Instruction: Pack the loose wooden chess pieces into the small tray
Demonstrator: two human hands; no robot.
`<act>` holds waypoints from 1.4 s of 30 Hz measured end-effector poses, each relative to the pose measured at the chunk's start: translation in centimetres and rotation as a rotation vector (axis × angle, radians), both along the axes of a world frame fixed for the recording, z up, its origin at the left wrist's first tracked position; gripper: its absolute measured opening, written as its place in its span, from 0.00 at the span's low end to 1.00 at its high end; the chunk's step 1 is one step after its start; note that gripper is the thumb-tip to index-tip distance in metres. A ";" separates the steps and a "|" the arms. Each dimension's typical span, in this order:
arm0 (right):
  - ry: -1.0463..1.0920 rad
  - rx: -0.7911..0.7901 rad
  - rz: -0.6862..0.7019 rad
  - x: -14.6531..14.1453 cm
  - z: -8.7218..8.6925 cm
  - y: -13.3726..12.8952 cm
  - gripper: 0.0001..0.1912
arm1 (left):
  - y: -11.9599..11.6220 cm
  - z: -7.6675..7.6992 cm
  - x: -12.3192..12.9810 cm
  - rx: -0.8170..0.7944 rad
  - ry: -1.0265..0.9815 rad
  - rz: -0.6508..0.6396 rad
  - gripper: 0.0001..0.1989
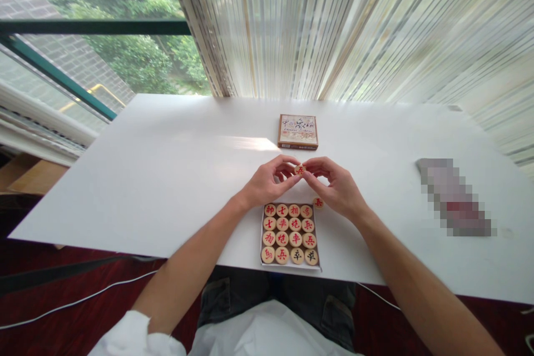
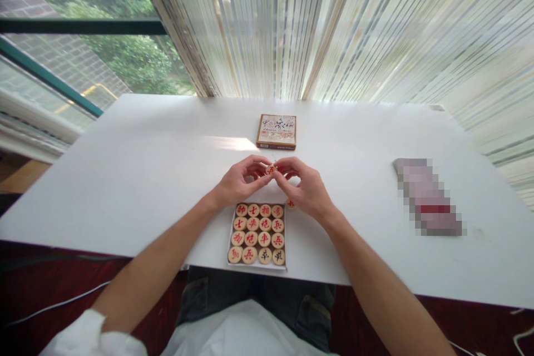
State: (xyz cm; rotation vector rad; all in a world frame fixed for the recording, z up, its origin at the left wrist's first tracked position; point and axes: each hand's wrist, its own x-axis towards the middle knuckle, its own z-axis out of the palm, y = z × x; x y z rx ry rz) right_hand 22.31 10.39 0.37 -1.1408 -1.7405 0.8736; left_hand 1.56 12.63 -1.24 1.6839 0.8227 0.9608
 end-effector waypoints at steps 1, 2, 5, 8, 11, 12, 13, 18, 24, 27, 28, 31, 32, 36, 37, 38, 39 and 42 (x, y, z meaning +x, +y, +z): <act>0.004 -0.008 0.001 0.0 0.0 0.0 0.14 | 0.0 0.1 0.0 0.010 0.011 0.003 0.18; 0.008 -0.015 0.002 0.0 0.1 0.0 0.14 | 0.0 0.1 0.0 0.021 0.020 0.006 0.17; 0.027 -0.031 0.018 0.0 0.0 0.0 0.14 | -0.1 0.2 0.0 0.055 0.037 0.005 0.17; 0.066 -0.039 0.039 0.0 -0.2 0.1 0.15 | -0.1 0.3 0.1 0.075 0.047 0.001 0.17; 0.130 -0.063 0.049 0.0 -0.4 0.2 0.16 | -0.1 0.2 0.1 0.087 0.048 0.009 0.17; 0.151 -0.072 0.050 0.0 -0.4 0.2 0.16 | -0.1 0.2 0.0 0.089 0.048 0.014 0.17; 0.169 -0.082 0.050 0.0 -0.5 0.2 0.16 | 0.0 0.1 0.0 0.089 0.050 0.022 0.17; 0.257 -0.130 0.044 0.2 -0.7 0.5 0.14 | 0.1 -0.1 0.0 0.099 0.049 0.093 0.15; 0.313 -0.189 0.080 0.3 -0.7 0.6 0.18 | 0.2 -0.2 0.0 0.118 0.041 0.125 0.14; 0.303 -0.202 0.076 0.2 -0.6 0.5 0.20 | 0.2 -0.1 0.0 0.127 0.040 0.125 0.15; 0.299 -0.205 0.075 0.2 -0.6 0.5 0.21 | 0.2 -0.1 0.0 0.129 0.041 0.123 0.15; 0.295 -0.210 0.080 0.2 -0.6 0.5 0.21 | 0.2 0.1 0.0 0.148 0.056 0.118 0.15; 0.295 -0.214 0.085 0.2 -0.7 0.5 0.21 | 0.2 0.1 0.0 0.157 0.062 0.118 0.15; 0.298 -0.222 0.095 0.1 -0.8 0.4 0.20 | 0.2 0.2 0.0 0.171 0.069 0.121 0.14; 0.297 -0.222 0.095 0.1 -0.8 0.4 0.20 | 0.2 0.2 0.0 0.170 0.067 0.122 0.14; 0.295 -0.219 0.095 0.1 -0.8 0.4 0.20 | 0.2 0.1 0.0 0.168 0.065 0.122 0.15; 0.293 -0.216 0.094 0.1 -0.7 0.4 0.20 | 0.2 0.1 0.0 0.165 0.064 0.122 0.15; 0.294 -0.207 0.104 0.1 -0.6 0.4 0.20 | 0.2 0.0 0.0 0.159 0.067 0.126 0.15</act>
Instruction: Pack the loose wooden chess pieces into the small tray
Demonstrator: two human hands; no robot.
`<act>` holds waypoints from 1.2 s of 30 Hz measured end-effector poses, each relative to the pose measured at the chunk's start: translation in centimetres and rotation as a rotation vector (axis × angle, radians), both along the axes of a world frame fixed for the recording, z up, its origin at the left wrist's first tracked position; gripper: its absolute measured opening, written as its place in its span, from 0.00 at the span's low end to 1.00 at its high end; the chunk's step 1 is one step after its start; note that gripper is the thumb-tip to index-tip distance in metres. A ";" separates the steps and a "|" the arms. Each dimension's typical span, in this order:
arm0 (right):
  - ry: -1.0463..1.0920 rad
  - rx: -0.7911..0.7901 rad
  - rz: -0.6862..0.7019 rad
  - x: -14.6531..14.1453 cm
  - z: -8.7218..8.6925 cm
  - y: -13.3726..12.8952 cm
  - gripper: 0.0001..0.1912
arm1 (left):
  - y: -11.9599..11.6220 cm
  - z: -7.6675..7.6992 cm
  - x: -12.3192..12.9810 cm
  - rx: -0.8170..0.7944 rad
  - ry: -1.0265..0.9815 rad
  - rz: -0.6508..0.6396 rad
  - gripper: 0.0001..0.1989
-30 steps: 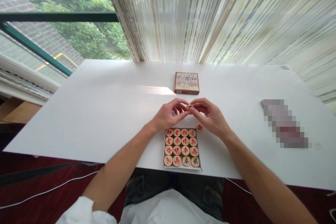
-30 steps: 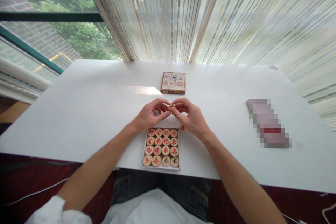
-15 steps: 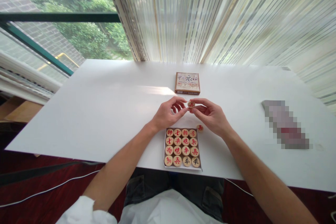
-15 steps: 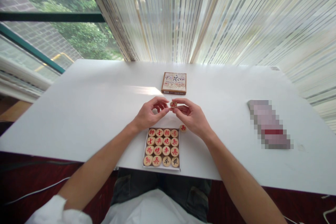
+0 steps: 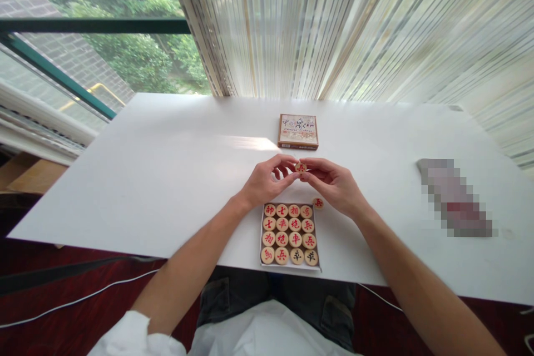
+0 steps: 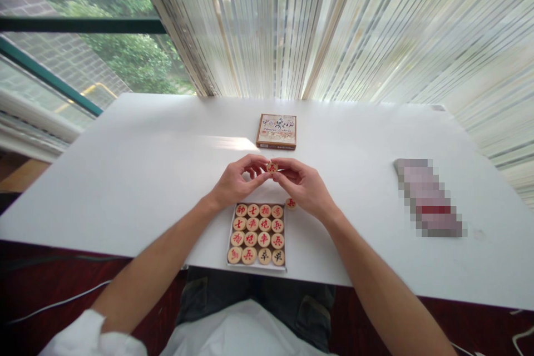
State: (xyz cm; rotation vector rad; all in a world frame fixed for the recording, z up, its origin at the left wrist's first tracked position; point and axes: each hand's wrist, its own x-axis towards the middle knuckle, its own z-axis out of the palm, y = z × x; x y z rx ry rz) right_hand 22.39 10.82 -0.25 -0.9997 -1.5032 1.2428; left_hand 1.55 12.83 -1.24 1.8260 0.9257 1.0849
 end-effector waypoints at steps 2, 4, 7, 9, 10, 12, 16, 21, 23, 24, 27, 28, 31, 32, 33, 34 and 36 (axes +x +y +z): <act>0.002 0.005 0.004 0.0 0.0 0.0 0.19 | 0.0 0.0 0.0 0.001 0.003 0.000 0.15; -0.004 0.006 0.003 0.1 0.1 -0.1 0.18 | 0.0 0.0 0.1 0.008 0.001 -0.003 0.14; -0.004 0.007 0.000 0.0 0.1 -0.1 0.17 | -0.1 0.0 0.1 0.025 -0.003 -0.007 0.14; 0.010 0.013 0.000 0.0 0.1 -0.1 0.16 | -0.1 0.0 0.1 0.039 -0.002 -0.009 0.14; 0.019 0.015 0.000 -0.1 0.2 -0.1 0.16 | -0.1 0.1 0.2 0.046 0.000 -0.009 0.14; 0.032 0.019 0.000 -0.1 0.2 -0.1 0.15 | -0.1 0.1 0.2 0.058 0.004 -0.011 0.13; 0.041 0.009 -0.021 -0.1 0.0 0.1 0.15 | -0.2 0.1 0.2 0.072 0.017 -0.017 0.14; 0.047 -0.019 -0.033 -0.1 0.1 0.2 0.15 | -0.2 -0.1 0.1 0.086 0.033 -0.034 0.15; 0.035 -0.033 -0.031 -0.1 0.2 0.1 0.15 | -0.2 -0.2 0.1 0.092 0.041 -0.039 0.16; 0.027 -0.039 -0.031 -0.1 0.2 0.1 0.16 | -0.2 -0.2 0.1 0.095 0.042 -0.041 0.16; -0.003 -0.038 -0.042 -0.1 0.3 0.0 0.17 | -0.2 -0.3 0.2 0.107 0.039 -0.045 0.17; -0.012 -0.032 -0.045 -0.1 0.3 0.0 0.16 | -0.2 -0.3 0.2 0.112 0.039 -0.043 0.17; -0.017 -0.014 -0.037 -0.1 0.4 -0.1 0.16 | -0.1 -0.4 0.1 0.134 0.040 -0.033 0.18; -0.013 -0.013 -0.029 -0.1 0.3 -0.1 0.16 | -0.1 -0.4 0.1 0.140 0.042 -0.033 0.18; -0.009 -0.016 -0.020 -0.1 0.3 -0.1 0.15 | -0.1 -0.4 0.1 0.145 0.043 -0.034 0.17; -0.006 -0.020 -0.013 -0.1 0.3 -0.2 0.15 | -0.1 -0.4 0.1 0.149 0.044 -0.037 0.17; -0.001 -0.035 -0.003 -0.2 0.3 -0.2 0.15 | 0.0 -0.5 0.1 0.156 0.045 -0.043 0.17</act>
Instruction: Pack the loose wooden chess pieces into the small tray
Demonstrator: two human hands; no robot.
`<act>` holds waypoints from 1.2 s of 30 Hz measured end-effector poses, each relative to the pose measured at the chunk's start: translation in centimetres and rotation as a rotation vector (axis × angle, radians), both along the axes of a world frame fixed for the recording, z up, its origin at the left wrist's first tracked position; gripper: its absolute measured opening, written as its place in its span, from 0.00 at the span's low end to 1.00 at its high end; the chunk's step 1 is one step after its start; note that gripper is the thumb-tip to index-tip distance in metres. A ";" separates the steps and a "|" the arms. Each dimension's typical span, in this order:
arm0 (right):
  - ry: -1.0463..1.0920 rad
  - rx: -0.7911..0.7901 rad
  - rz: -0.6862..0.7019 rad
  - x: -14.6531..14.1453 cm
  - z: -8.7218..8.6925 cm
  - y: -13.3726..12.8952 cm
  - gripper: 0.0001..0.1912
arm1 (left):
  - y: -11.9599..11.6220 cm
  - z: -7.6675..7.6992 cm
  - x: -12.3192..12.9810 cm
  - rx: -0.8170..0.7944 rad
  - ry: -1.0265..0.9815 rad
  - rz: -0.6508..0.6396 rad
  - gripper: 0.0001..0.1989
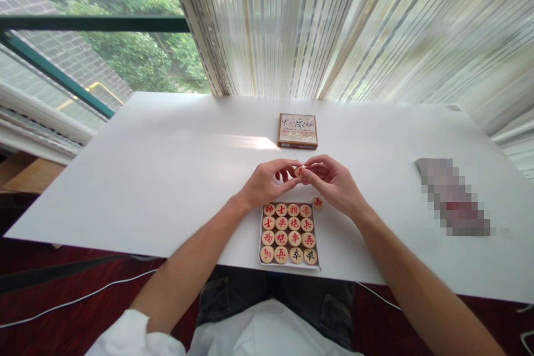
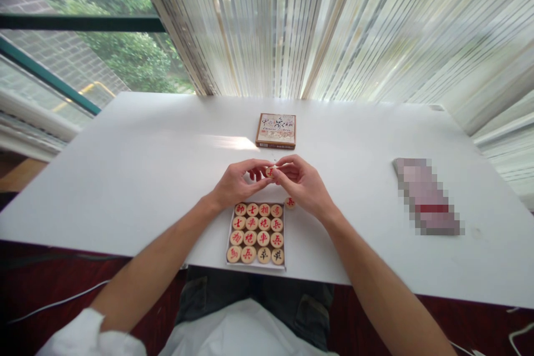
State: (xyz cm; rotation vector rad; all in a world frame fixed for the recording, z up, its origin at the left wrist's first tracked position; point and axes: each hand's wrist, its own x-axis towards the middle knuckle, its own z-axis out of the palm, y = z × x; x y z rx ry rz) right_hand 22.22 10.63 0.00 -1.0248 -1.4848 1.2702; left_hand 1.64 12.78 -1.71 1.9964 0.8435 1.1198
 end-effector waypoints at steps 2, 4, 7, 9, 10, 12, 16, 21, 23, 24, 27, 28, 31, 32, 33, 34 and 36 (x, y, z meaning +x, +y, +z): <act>0.008 -0.014 0.000 0.0 -0.1 0.0 0.15 | 0.0 0.0 0.0 0.005 0.003 0.000 0.17; 0.010 -0.021 -0.004 0.0 -0.1 0.0 0.15 | 0.0 0.0 0.0 0.006 0.002 0.001 0.17; -0.003 -0.019 -0.018 0.0 -0.1 0.1 0.15 | 0.0 0.0 0.0 0.005 0.002 0.005 0.17; -0.012 -0.018 -0.024 0.1 -0.1 0.1 0.14 | 0.0 0.0 0.0 0.012 0.008 0.009 0.17; -0.013 -0.019 -0.020 0.1 -0.1 0.1 0.15 | -0.1 0.0 0.0 0.016 0.011 0.008 0.16; -0.007 -0.021 0.000 0.2 -0.2 0.1 0.15 | -0.1 0.0 0.0 0.019 0.013 0.006 0.16; 0.015 0.004 0.016 0.2 -0.3 0.1 0.15 | -0.1 0.2 0.0 0.012 0.007 0.008 0.16; 0.013 0.058 -0.028 0.3 -0.3 0.4 0.14 | -0.1 0.4 -0.1 -0.039 0.028 0.007 0.18; -0.002 0.070 -0.045 0.5 -0.5 0.6 0.14 | -0.2 0.3 -0.2 -0.057 0.040 0.024 0.17; -0.009 0.074 -0.055 0.6 -0.6 0.7 0.14 | -0.1 0.2 -0.2 -0.061 0.044 0.037 0.17; -0.014 0.076 -0.072 0.8 -0.9 1.0 0.16 | 0.2 -0.1 -0.2 -0.083 0.049 0.074 0.16; -0.008 0.076 -0.073 0.8 -1.0 1.1 0.17 | 0.3 -0.2 -0.2 -0.101 0.050 0.085 0.16; 0.009 0.059 -0.084 0.7 -0.9 1.3 0.20 | 1.0 0.0 -0.2 -0.180 0.065 0.096 0.18; 0.018 0.049 -0.093 0.7 -0.7 1.3 0.21 | 1.1 0.3 -0.3 -0.199 0.073 0.092 0.19; 0.029 0.040 -0.103 0.6 -0.5 1.3 0.21 | 1.0 0.7 -0.4 -0.216 0.085 0.080 0.21; 0.041 0.033 -0.110 0.6 -0.2 1.3 0.22 | 0.8 1.2 -0.7 -0.229 0.103 0.059 0.22; 0.065 0.031 -0.117 0.7 0.6 1.1 0.22 | -0.3 2.3 -1.4 -0.261 0.166 -0.010 0.27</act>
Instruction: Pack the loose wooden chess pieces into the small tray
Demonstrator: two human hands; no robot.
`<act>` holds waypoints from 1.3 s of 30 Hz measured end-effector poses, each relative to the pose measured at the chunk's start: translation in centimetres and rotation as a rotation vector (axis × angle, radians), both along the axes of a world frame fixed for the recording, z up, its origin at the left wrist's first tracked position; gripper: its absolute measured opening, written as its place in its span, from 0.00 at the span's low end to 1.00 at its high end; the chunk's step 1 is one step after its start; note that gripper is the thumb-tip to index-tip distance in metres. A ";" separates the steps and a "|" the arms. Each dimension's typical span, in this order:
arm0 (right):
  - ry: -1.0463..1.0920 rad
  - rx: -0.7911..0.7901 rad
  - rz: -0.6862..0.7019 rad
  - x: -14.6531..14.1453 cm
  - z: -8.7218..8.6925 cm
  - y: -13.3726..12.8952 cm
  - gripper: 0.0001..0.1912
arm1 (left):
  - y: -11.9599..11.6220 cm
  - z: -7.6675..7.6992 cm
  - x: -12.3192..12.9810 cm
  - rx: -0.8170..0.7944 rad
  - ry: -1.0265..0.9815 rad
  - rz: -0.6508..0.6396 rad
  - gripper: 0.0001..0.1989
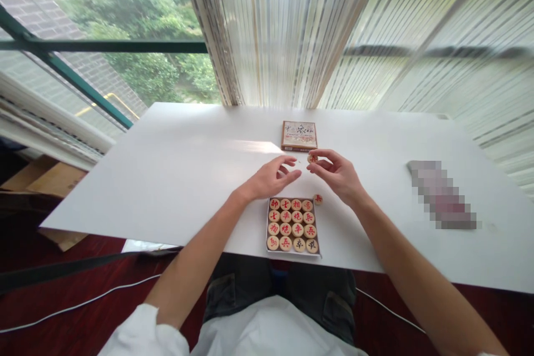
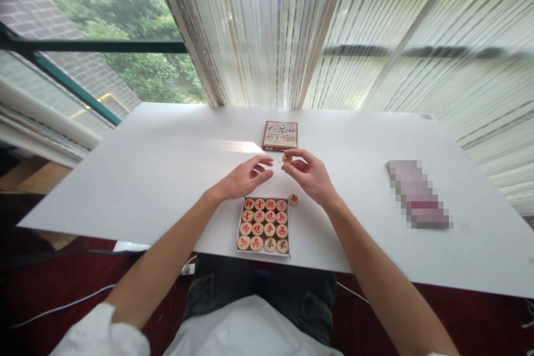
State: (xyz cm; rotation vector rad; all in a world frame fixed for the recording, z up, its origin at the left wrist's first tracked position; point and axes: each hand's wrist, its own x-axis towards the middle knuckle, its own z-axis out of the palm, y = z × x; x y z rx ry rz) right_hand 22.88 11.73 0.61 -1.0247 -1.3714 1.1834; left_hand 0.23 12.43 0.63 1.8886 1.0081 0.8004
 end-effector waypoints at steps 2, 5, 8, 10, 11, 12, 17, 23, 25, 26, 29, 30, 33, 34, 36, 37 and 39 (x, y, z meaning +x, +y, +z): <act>0.012 0.006 -0.001 0.1 0.9 -0.5 0.23 | -2.0 0.9 -1.1 -0.029 0.061 -0.092 0.32; 0.013 0.016 -0.008 0.4 2.0 -2.2 0.22 | -5.8 1.2 -2.9 -0.010 0.101 -0.108 0.40; -0.012 0.045 0.024 0.6 2.4 -4.8 0.20 | -9.1 0.4 -4.2 0.080 0.161 -0.073 0.51; -0.053 0.059 0.061 0.6 2.2 -6.9 0.18 | -10.5 -0.3 -4.6 0.115 0.233 -0.094 0.59; -0.075 0.068 0.074 0.5 2.1 -7.9 0.17 | -11.0 -0.6 -4.6 0.133 0.264 -0.102 0.61; -0.100 0.068 0.078 0.5 2.0 -8.9 0.16 | -11.3 -0.9 -4.6 0.151 0.287 -0.101 0.63; -0.121 0.083 0.078 0.4 1.3 -11.9 0.15 | -11.4 -1.5 -4.0 0.234 0.331 -0.064 0.58; -0.070 0.094 0.035 0.5 0.2 -12.5 0.15 | -10.5 -1.5 -3.9 0.263 0.347 -0.043 0.54; -0.040 0.078 0.020 0.3 -0.3 -12.5 0.14 | -10.1 -1.5 -3.9 0.262 0.357 -0.041 0.54; -0.033 0.073 0.014 0.2 -0.5 -12.5 0.13 | -9.9 -1.4 -3.8 0.264 0.361 -0.039 0.53; -0.027 0.066 -0.022 -0.3 -1.2 -12.6 0.11 | -9.7 -1.4 -3.6 0.279 0.371 -0.029 0.53; -0.019 0.068 -0.045 -0.5 -1.5 -12.7 0.10 | -9.8 -1.5 -3.5 0.283 0.374 -0.021 0.52; 0.026 0.067 -0.135 -0.8 -2.4 -13.0 0.08 | -10.0 -1.6 -3.3 0.299 0.372 0.006 0.52; 0.037 0.061 -0.166 -0.8 -2.7 -13.1 0.08 | -10.1 -1.6 -3.2 0.302 0.372 0.013 0.52; 0.043 0.047 -0.211 -1.0 -3.1 -13.3 0.07 | -10.2 -1.7 -3.2 0.302 0.378 0.019 0.52; 0.040 0.045 -0.226 -1.0 -3.3 -13.4 0.07 | -10.2 -1.7 -3.1 0.300 0.384 0.019 0.51; 0.030 0.057 -0.242 -1.1 -3.4 -13.4 0.08 | -10.2 -1.6 -3.2 0.299 0.393 0.019 0.51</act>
